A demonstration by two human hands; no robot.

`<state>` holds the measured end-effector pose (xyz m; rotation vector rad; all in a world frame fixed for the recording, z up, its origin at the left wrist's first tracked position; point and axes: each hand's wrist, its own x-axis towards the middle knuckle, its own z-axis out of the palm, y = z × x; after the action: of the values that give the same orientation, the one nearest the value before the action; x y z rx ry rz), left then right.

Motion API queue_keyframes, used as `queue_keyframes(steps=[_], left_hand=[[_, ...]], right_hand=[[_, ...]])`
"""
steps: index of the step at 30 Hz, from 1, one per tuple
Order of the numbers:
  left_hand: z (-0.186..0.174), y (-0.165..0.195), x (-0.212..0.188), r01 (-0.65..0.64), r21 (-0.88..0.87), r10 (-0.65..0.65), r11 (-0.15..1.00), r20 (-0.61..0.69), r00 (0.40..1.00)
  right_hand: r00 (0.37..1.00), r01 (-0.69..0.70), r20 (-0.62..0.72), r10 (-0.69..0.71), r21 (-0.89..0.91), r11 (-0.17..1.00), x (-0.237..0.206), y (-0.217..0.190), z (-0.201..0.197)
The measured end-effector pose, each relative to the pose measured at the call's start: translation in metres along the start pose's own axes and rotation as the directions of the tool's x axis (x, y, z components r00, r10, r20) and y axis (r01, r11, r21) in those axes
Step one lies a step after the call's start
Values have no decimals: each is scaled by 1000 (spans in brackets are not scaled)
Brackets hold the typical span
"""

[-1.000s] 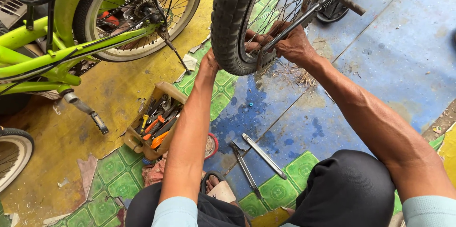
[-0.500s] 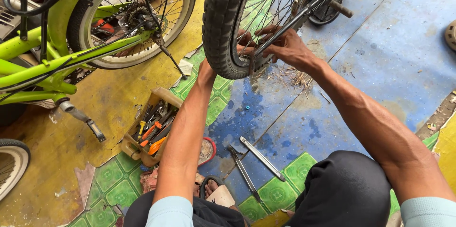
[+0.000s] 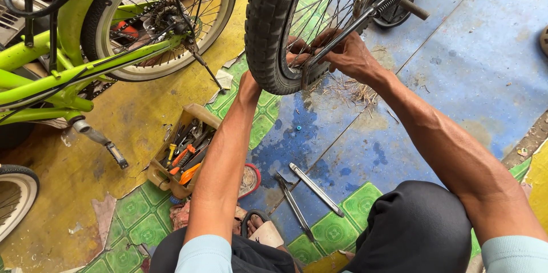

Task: The person removes the inner tube from a bicycle tire, inspects the tire, and then reinserts the inner tube. They use a tire lever to pry the tire bead off the rim and later use an air hose to inflate the tire.

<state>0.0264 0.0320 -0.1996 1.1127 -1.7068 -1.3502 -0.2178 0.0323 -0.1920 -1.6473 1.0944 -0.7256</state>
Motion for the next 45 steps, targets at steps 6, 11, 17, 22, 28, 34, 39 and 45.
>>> queue_keyframes(steps=[6,11,17,22,28,34,39,45], left_hand=[[0,4,0,3,34,-2,999,-6,1000],[2,6,-3,6,60,-5,998,-15,1000],[4,8,-5,11,86,-8,996,-33,999],[5,7,-5,16,128,-9,992,-49,999],[5,5,-7,-7,58,9,998,-34,999],[5,5,-8,-5,46,7,999,-42,999],[6,4,-7,-4,45,6,999,-38,999],[5,3,-6,-7,32,8,999,-40,999]], right_hand=[[990,109,-61,-131,-281,953,3,4,4],[1000,13,-18,-14,-35,999,2,5,2],[993,108,-33,-116,-182,977,1,-2,1],[987,126,-54,-152,-336,933,0,-6,3],[996,82,15,-83,51,995,2,-2,2],[997,26,-59,-47,-310,950,4,1,3],[994,106,-15,-111,-205,973,5,-1,3],[999,48,-5,-50,-214,976,4,-4,2]])
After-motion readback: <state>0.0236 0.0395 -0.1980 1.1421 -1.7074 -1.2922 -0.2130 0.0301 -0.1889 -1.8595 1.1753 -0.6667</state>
